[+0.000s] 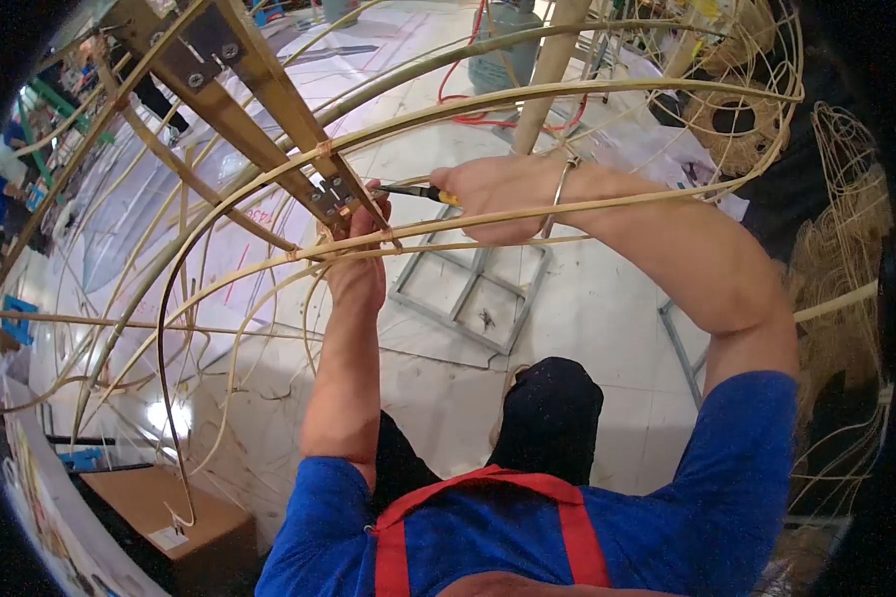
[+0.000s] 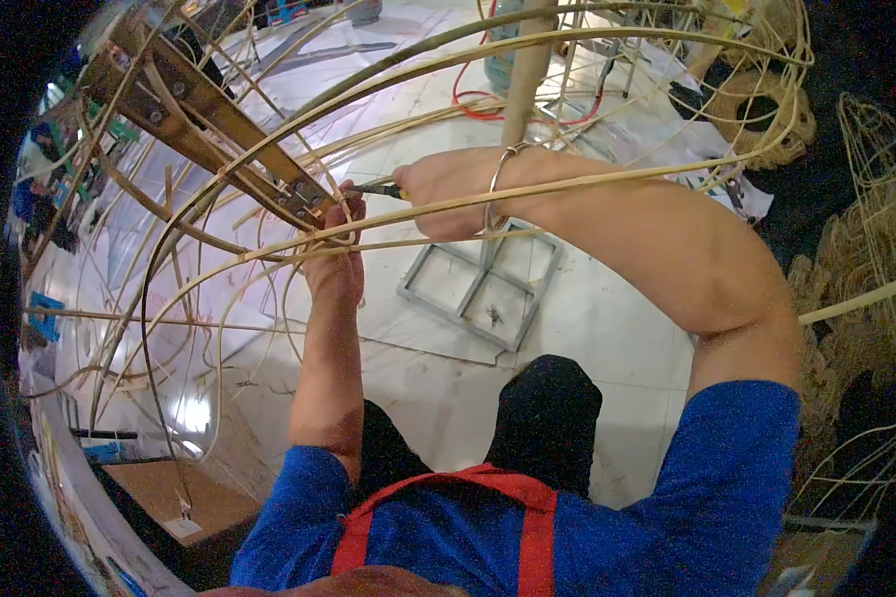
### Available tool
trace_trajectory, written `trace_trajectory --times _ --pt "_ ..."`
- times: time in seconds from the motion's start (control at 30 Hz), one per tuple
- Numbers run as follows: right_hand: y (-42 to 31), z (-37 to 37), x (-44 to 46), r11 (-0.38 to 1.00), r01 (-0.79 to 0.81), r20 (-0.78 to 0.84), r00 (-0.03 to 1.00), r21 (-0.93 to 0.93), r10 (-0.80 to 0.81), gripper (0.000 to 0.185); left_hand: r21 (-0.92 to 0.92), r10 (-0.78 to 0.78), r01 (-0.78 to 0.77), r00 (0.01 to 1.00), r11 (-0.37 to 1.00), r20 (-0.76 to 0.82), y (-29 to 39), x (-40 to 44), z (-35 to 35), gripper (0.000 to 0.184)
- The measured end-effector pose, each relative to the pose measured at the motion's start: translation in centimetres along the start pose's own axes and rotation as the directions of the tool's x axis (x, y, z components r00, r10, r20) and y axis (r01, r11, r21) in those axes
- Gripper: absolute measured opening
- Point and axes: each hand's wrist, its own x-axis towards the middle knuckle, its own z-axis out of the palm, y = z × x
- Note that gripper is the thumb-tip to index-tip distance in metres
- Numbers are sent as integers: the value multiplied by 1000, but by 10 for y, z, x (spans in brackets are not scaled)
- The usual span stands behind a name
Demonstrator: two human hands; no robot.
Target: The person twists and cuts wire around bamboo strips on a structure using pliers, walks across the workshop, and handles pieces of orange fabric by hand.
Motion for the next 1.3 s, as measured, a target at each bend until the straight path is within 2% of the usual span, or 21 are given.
trace_trajectory --times 0.13,0.23,0.33,0.43,0.53,0.57,0.67,0.77,0.87,0.97,1.27,1.3 --pt "0 -1 -2 954 -31 -95 995 -297 3 32 5 57 -57 998 998 21 -2 -1 2 27" --pt "17 13 4 852 53 -319 914 -520 -251 27 -5 69 -69 997 998 46 -2 -1 3 28" --pt "24 18 11 665 -55 -395 840 -745 -372 21 -35 63 -62 997 998 38 -4 0 -2 27" --pt "32 26 15 517 -117 -445 688 -848 -574 22 -3 71 -72 997 997 -42 -2 -5 1 24" --pt "35 30 16 498 -158 -488 584 -852 -649 26 -36 65 -62 995 997 70 -1 -5 -6 35" --pt "35 32 18 604 -127 -546 600 -787 -585 28 -25 58 -56 997 998 58 -1 -4 -6 35" --pt "38 30 14 796 -106 -554 771 -596 -313 31 -61 27 -23 997 998 66 -2 -1 -9 35" --pt "49 34 16 769 -165 -625 696 -618 -354 37 -14 49 -48 994 999 98 -2 0 -7 34" --pt "44 36 15 759 -166 -621 695 -630 -363 41 -12 51 -50 995 999 84 -1 -1 -5 33" --pt "37 38 17 750 -180 -629 685 -636 -368 40 -12 64 -63 997 998 52 -2 -2 -3 32" --pt "35 37 17 659 -215 -631 596 -721 -497 31 -34 101 -97 988 995 119 -4 -3 -10 32" --pt "33 34 15 656 -209 -608 640 -725 -469 29 -28 100 -97 988 995 115 -4 -3 -10 32"
